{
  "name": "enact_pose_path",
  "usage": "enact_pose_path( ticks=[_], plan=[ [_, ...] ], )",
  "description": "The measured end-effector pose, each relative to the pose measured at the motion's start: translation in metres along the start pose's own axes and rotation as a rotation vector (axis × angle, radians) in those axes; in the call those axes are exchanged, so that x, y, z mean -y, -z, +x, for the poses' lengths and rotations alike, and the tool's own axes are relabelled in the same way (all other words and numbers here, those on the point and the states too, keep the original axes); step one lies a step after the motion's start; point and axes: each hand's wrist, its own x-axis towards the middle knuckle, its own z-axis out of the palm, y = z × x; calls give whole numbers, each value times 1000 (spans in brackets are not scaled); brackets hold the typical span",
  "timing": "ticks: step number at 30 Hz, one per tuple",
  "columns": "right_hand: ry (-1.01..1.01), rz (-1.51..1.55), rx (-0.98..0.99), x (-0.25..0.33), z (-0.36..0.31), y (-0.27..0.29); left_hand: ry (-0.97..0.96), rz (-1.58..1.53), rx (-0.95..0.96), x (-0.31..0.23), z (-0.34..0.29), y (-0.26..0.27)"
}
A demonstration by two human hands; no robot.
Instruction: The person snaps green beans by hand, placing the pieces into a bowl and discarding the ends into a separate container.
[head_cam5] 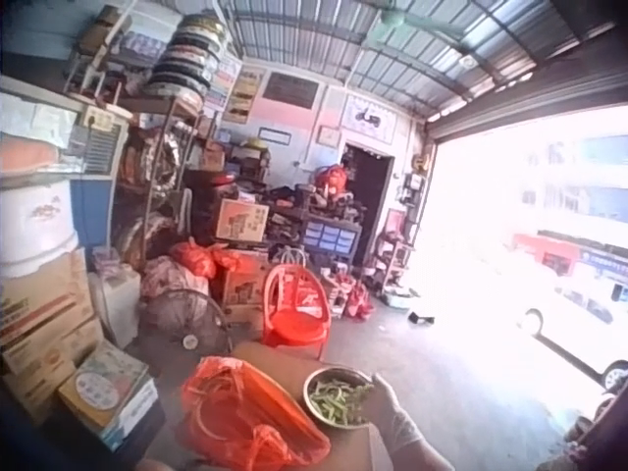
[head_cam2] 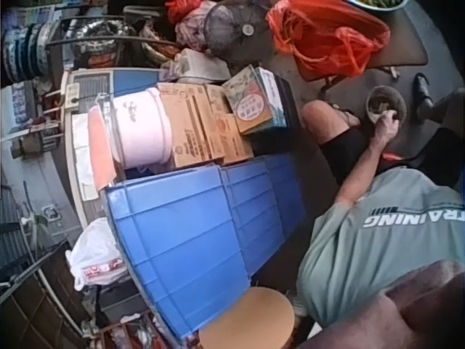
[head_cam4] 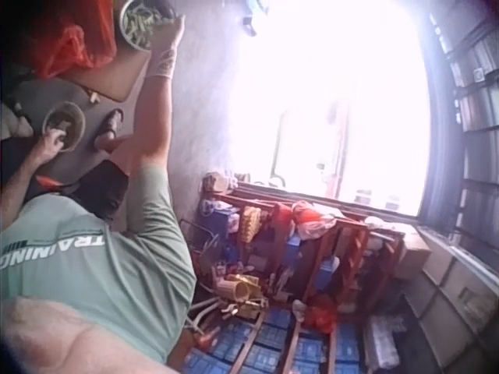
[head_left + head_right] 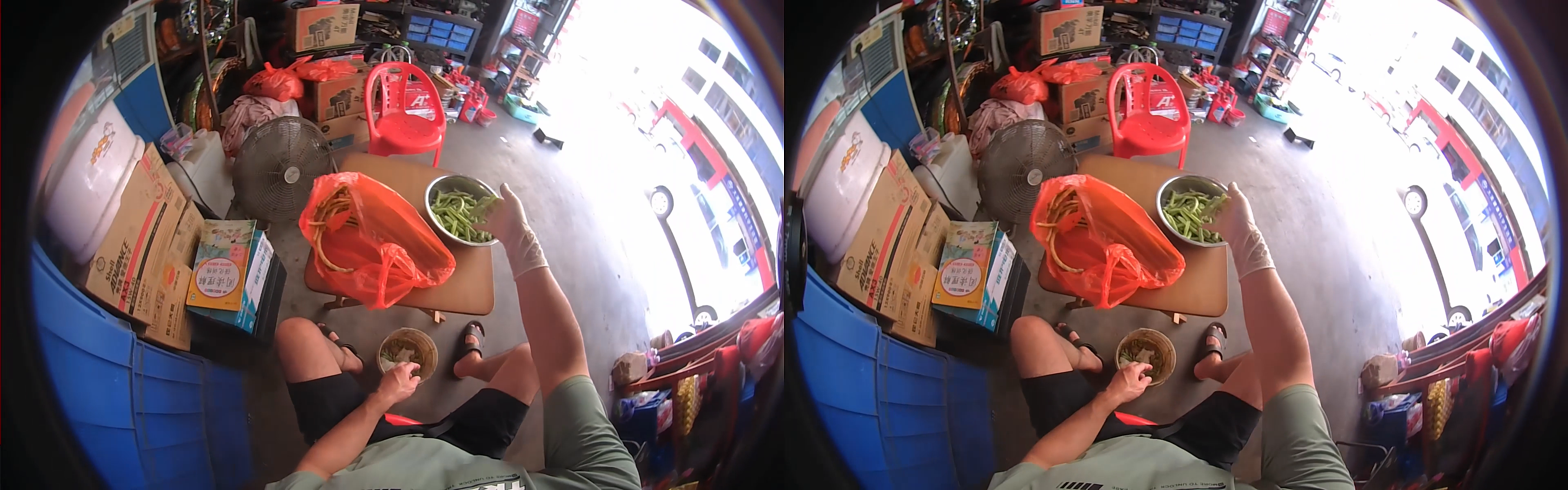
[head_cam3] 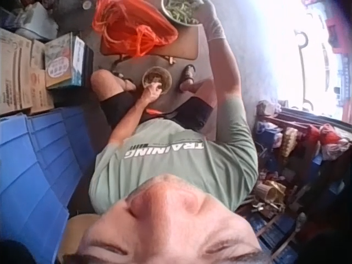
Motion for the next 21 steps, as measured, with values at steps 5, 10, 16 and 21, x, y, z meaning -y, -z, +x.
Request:
enact_pose_path(
  ticks=[5,10,16,21],
  plan=[
    [347,-554,364,40,68,120,-117,5,13,-18,27,-15],
    [368,-247,333,-44,10,90,-85,55,-32,1,12,-12],
    [-8,174,347,-85,-95,126,-51,111,82,-5,15,-15],
    [-15,376,237,-127,-113,186,-150,-10,85,-19,13,-1]
  ],
)
